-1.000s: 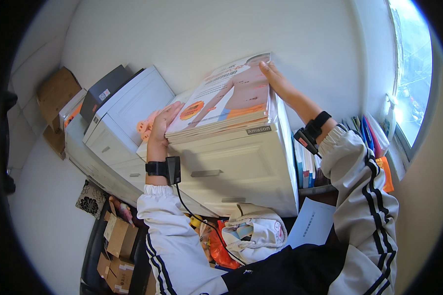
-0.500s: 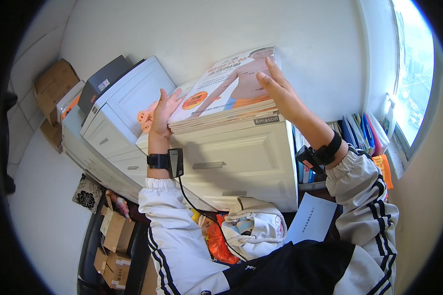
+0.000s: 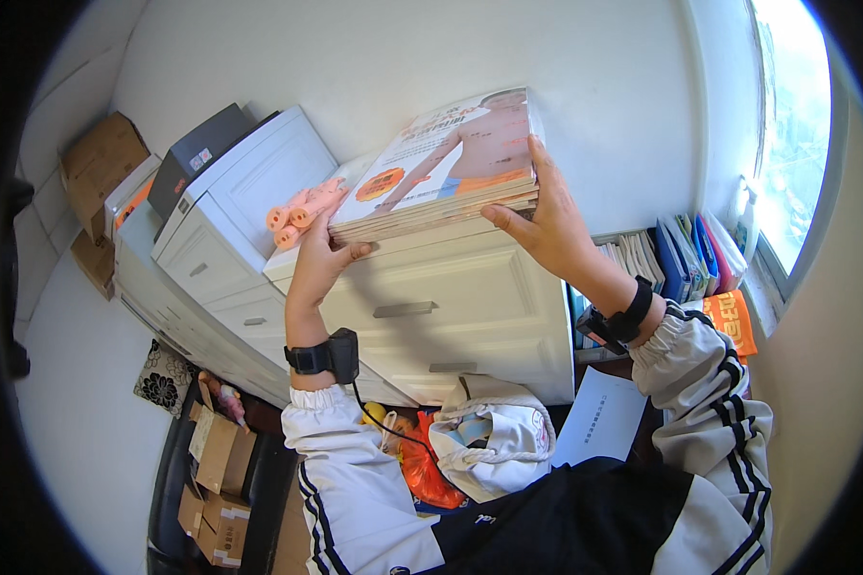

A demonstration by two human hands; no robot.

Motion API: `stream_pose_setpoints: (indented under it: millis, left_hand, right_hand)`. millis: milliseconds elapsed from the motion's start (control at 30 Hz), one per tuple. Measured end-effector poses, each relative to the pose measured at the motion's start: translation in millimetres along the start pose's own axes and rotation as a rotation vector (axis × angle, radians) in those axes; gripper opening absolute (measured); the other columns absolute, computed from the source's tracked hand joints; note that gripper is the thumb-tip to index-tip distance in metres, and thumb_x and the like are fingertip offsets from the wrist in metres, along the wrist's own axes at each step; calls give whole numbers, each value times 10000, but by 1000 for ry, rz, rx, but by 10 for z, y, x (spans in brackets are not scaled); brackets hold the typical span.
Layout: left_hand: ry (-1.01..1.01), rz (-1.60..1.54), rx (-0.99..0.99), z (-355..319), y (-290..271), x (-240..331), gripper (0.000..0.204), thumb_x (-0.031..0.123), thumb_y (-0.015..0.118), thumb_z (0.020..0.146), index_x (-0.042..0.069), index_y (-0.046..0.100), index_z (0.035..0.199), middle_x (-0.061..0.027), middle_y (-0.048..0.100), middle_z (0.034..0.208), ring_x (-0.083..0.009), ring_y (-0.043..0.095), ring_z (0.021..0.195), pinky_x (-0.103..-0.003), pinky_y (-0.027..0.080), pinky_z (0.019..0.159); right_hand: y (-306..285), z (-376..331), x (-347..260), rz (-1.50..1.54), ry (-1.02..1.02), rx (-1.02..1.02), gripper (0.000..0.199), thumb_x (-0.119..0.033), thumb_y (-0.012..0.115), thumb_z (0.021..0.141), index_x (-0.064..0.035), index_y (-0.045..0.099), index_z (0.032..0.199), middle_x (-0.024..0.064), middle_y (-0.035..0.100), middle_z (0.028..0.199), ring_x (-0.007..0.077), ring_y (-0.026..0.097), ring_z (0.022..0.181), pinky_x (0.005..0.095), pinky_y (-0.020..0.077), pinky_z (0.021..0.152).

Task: The person wipes a white cabinet with a cloth, moves books and a tote bag aside, then wipes the cabinet and table surface. They handle plastic bags of fruit and place them on the table.

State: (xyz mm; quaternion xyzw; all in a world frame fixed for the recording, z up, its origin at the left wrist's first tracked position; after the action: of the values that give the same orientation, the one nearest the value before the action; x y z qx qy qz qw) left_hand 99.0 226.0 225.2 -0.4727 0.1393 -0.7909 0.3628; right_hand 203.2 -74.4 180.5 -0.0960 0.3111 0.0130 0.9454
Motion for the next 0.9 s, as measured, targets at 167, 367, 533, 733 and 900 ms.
stream_pose_setpoints:
  millis: [167,367,533,733,900]
  left_hand:
    - [17,-81,43,34,28,-26,844,223,862,708,-56,428,1377,-84,676,1056,-145,624,923,-284,500,819]
    - [49,-174,71,45,59,-115,805,213,850,722,-55,450,1367,-78,668,1043,-132,607,896,-270,487,812]
    - [15,-63,73,-1,47,-59,786,321,810,779,-50,453,1373,-43,646,946,-114,565,836,-258,466,776]
    - [31,52,101,-12,38,-23,745,429,726,849,-36,462,1367,-54,660,896,-126,558,799,-266,462,760]
    - [75,110,121,9,51,-91,727,471,679,872,-37,471,1350,-83,690,903,-151,584,800,-282,468,772]
  right_hand:
    - [50,-3,72,139,-37,31,957,-353,737,862,96,162,1482,314,254,1517,388,284,1419,408,267,1142]
    - [52,-3,77,262,-70,42,896,-328,708,894,70,171,1491,296,251,1527,339,308,1412,388,281,1132]
    - [56,15,99,326,-20,63,809,-255,677,915,55,196,1488,285,259,1528,321,327,1402,376,292,1125]
    - [30,27,91,254,-40,106,719,-260,608,954,60,231,1476,280,292,1517,327,325,1406,376,285,1128]
    - [29,32,109,205,-71,116,707,-305,569,976,83,236,1464,292,277,1519,343,287,1425,385,245,1146]
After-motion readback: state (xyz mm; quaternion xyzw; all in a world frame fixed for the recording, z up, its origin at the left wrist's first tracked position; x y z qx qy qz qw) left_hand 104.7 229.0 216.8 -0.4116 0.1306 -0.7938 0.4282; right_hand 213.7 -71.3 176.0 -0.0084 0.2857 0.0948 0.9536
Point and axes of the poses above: each hand's wrist, its own z-axis towards the middle knuckle, its own y-axis out of the palm, x = y × z, the point moved 8 cm from there along z, towards the middle knuckle
